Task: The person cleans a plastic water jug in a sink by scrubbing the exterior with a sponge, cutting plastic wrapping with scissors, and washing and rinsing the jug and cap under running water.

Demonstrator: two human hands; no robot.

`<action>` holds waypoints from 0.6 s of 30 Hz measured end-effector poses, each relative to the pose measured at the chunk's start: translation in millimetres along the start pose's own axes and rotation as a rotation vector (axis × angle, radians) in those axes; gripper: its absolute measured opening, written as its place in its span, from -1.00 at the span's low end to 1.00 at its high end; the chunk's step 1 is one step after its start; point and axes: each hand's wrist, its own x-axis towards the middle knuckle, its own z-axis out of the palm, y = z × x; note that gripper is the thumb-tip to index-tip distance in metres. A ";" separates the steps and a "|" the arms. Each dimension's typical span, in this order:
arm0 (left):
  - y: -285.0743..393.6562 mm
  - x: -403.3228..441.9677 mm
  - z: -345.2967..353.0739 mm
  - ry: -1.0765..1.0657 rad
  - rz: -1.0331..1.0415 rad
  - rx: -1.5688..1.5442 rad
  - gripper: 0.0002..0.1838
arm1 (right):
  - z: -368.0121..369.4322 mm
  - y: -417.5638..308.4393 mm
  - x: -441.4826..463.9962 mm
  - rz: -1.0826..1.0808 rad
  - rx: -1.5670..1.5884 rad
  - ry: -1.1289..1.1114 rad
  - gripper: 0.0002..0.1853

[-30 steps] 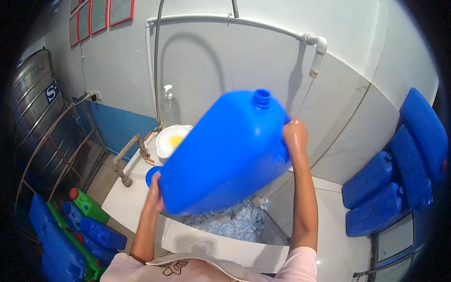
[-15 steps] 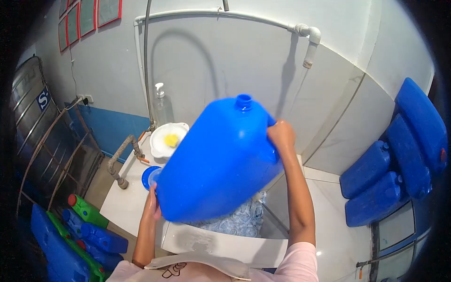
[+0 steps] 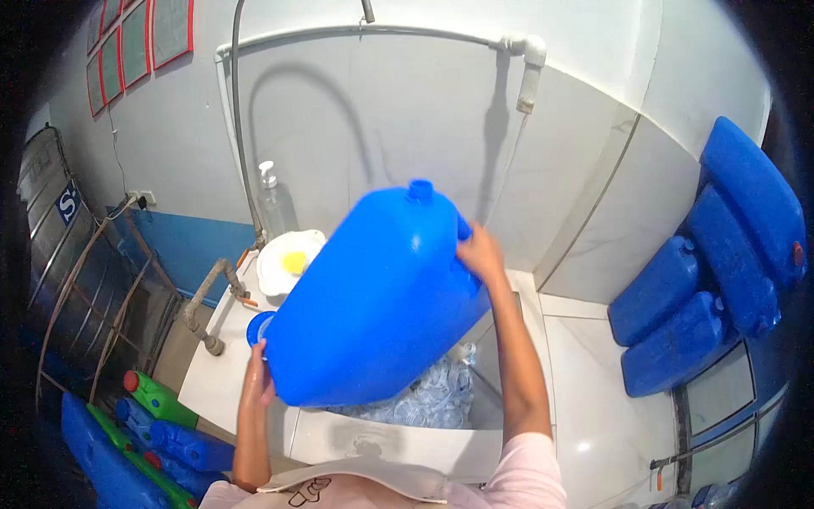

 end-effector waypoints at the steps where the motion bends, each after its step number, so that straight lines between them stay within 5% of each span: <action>1: 18.8 -10.6 9.4 0.006 -0.014 0.022 -0.34 | 25.2 42.3 -6.2 -0.055 0.126 0.021 -0.60; 3: 50.6 -21.9 40.6 0.071 0.233 0.171 -0.42 | 58.5 107.1 -35.4 -0.033 0.428 0.010 -0.60; 9: 86.1 -45.2 155.7 -0.158 0.638 0.575 -0.39 | 118.4 151.5 -163.7 0.351 1.480 -0.039 -0.60; 13: 83.6 -66.8 229.2 -0.356 0.961 0.993 -0.30 | 149.1 137.6 -207.4 0.457 1.719 -0.080 -0.59; 18: 63.9 -61.4 301.8 -0.579 1.147 0.992 -0.25 | 178.3 113.8 -216.9 0.498 1.838 -0.100 -0.58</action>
